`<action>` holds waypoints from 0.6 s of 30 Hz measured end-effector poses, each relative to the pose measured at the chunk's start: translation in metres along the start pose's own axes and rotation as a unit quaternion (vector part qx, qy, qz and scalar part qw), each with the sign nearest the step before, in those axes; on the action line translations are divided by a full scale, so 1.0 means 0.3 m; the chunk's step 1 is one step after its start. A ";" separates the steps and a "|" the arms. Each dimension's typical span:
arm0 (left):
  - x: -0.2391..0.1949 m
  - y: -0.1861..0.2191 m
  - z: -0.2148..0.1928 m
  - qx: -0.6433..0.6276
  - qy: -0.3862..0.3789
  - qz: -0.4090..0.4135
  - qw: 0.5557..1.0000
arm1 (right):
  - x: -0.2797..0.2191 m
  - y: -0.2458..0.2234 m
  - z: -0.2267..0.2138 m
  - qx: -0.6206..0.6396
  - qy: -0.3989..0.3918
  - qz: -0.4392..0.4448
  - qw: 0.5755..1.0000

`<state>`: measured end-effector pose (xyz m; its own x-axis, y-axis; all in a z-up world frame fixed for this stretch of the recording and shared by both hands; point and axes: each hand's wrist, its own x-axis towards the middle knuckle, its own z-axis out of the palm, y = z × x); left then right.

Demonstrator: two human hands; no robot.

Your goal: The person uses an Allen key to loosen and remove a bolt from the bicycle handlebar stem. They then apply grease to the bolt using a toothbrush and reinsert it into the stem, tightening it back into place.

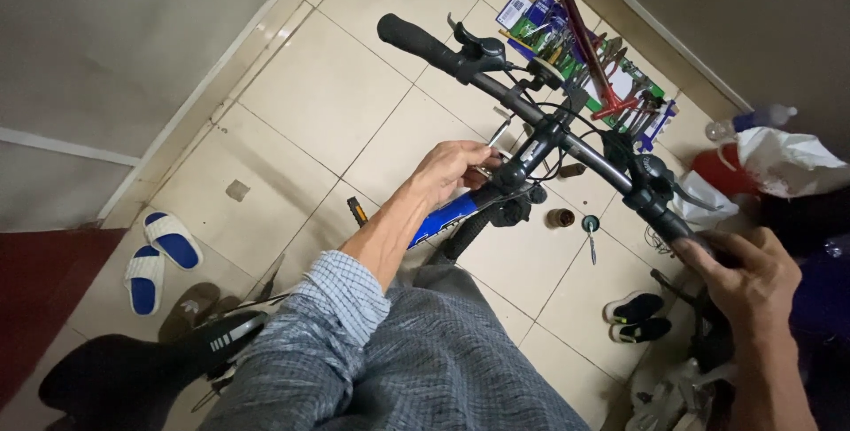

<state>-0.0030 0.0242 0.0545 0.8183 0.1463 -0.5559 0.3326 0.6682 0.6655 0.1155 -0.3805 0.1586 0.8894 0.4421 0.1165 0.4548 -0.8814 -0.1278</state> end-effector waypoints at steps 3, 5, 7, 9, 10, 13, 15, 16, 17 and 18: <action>-0.022 0.021 0.008 0.021 0.001 0.002 1.000 | -0.004 0.000 0.002 0.015 0.014 -0.013 1.000; -0.016 0.018 0.005 0.026 0.005 -0.001 1.000 | 0.000 0.015 0.012 0.010 0.021 -0.022 0.999; 0.002 0.001 -0.007 0.002 -0.015 0.000 1.000 | 0.007 0.028 0.021 -0.029 -0.008 0.022 0.999; 0.010 -0.005 -0.015 -0.003 -0.022 0.003 1.000 | 0.006 0.029 0.018 -0.025 -0.014 0.025 0.999; 0.015 -0.009 -0.018 -0.008 -0.030 0.005 0.999 | 0.005 0.031 0.016 -0.022 -0.019 0.029 0.999; 0.048 -0.023 -0.031 0.057 -0.043 0.023 0.997 | -0.010 0.003 0.005 0.022 0.001 0.012 1.000; 0.042 -0.010 -0.026 0.069 -0.039 0.029 0.996 | -0.010 -0.004 0.000 0.014 0.001 0.008 1.000; 0.039 -0.004 -0.023 0.081 -0.035 0.035 0.996 | -0.010 -0.007 -0.003 0.007 0.000 0.003 1.000; 0.040 -0.005 -0.022 0.080 -0.035 0.033 0.996 | -0.013 -0.010 -0.007 0.006 -0.002 0.005 1.000; 0.042 -0.005 -0.021 0.094 -0.028 0.028 0.995 | -0.015 -0.013 -0.011 0.016 0.008 -0.012 1.000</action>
<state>0.0039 0.0297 0.0432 0.8616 0.1347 -0.4895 0.3625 0.5119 0.7789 0.1096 -0.3796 0.1617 0.8777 0.4600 0.1346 0.4772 -0.8649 -0.1559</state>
